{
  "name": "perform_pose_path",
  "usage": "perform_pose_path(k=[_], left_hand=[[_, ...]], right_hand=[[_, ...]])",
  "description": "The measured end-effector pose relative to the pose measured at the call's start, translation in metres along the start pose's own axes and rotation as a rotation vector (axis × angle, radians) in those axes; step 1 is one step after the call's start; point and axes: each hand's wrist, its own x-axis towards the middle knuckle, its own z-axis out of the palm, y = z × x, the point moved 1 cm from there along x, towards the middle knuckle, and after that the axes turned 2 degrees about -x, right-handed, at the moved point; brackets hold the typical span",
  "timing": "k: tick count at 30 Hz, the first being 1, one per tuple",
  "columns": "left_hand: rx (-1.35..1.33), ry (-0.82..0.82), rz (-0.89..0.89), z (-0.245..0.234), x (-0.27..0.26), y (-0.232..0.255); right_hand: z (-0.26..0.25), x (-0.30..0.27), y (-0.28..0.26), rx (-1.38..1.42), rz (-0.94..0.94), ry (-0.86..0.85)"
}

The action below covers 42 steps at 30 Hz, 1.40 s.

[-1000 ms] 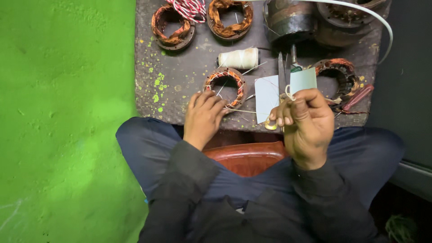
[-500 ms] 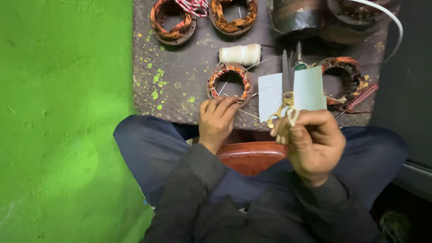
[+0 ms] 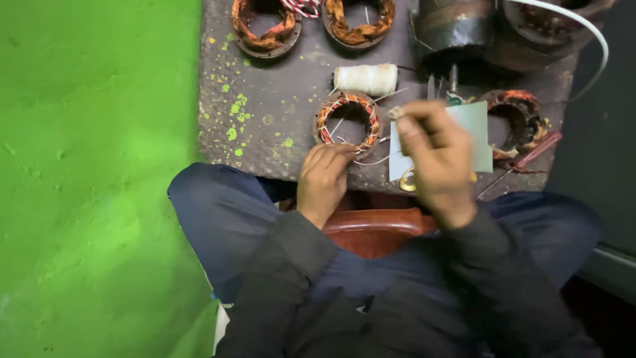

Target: The person sits cross-legged and winds white thread around a copper-wound stator coil held on the lap. They repeatedly tie knots to secure the thread, occasionally using scissors to cut the thread and continuing the winding process.

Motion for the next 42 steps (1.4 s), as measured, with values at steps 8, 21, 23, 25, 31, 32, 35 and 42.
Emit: perform_pose_path(k=[8,21,23,25,31,32,35,42], left_hand=[[0.165,0.163,0.070,-0.009,0.011,0.015],[0.049,0.092,-0.028,-0.004,0.007,0.009],[0.030,0.114,-0.060,-0.005,0.004,0.009],[-0.025,0.140,-0.151,-0.004,-0.004,0.009],[-0.398,0.188,-0.609,0.015,-0.042,0.018],[-0.422,0.206,-0.603,0.020,-0.045,0.020],[-0.420,0.207,-0.611,0.029,-0.054,0.022],[-0.338,0.188,-0.628,0.032,-0.054,0.021]], right_hand=[[0.031,0.003,0.063,-0.421,0.154,-0.282],[0.025,0.006,0.040,-0.629,-0.369,-0.224],[0.016,0.007,0.038,-0.633,-0.300,-0.145],[0.011,0.009,0.037,-0.631,-0.250,-0.070],[0.019,0.015,0.048,-0.644,-0.287,-0.025],[0.021,0.014,0.049,-0.677,-0.313,-0.028],[0.021,0.011,0.053,-0.763,-0.313,-0.078],[0.020,0.016,0.050,-0.739,-0.337,-0.141]])
